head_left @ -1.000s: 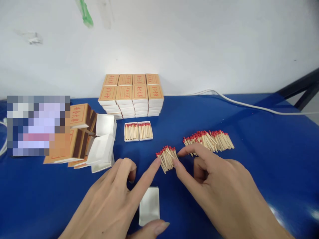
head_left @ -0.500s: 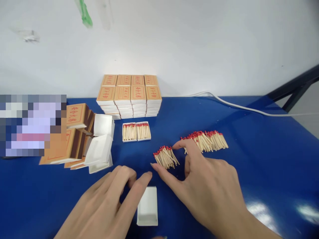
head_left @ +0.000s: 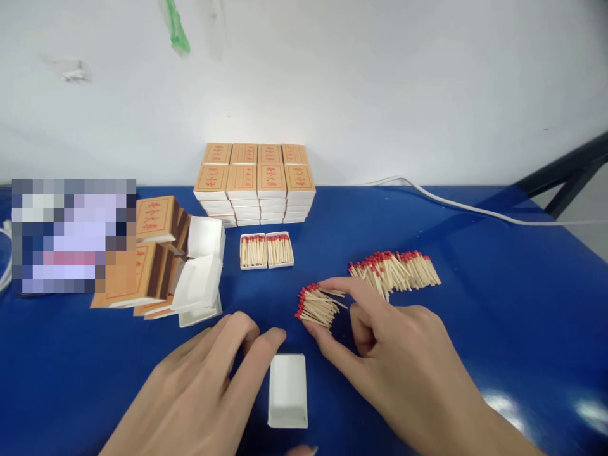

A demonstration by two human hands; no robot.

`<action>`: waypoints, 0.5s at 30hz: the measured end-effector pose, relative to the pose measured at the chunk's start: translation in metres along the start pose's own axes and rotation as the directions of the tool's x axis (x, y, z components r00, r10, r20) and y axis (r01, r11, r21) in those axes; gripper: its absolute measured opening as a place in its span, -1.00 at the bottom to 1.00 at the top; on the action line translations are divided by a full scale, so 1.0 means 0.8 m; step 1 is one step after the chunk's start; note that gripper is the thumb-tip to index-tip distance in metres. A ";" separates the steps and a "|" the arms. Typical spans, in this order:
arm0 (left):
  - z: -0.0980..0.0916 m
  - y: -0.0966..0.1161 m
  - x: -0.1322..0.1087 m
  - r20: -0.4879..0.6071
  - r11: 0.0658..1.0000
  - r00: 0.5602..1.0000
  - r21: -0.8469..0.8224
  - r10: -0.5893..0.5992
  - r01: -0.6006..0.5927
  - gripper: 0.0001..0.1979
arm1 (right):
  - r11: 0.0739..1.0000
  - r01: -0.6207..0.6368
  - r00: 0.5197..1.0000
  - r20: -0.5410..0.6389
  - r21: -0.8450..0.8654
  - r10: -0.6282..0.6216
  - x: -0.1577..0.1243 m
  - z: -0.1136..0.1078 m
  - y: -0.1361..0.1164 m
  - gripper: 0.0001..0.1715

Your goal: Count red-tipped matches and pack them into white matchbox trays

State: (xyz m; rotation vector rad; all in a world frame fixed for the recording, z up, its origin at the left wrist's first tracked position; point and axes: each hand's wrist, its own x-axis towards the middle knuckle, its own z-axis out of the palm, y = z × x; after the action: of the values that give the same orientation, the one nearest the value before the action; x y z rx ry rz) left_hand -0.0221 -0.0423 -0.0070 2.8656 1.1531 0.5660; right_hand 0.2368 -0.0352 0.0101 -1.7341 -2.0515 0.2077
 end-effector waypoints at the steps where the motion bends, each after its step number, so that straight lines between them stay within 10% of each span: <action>1: 0.000 0.000 -0.001 0.000 1.000 1.000 -0.005 -0.003 0.003 -0.23 | 1.000 -0.003 1.000 0.018 0.022 0.002 0.000 -0.002 0.001 -0.77; 15: -0.005 0.004 0.024 0.028 0.971 0.978 -0.120 -0.206 0.208 -0.30 | 0.994 -0.025 0.994 0.111 0.111 0.012 0.002 -0.010 0.015 -0.60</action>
State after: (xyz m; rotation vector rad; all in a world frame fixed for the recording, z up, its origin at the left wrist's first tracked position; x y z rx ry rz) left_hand -0.0084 -0.0318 0.0034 2.6021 1.3433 0.5815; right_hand 0.2511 -0.0323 0.0130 -1.7085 -2.0587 0.4250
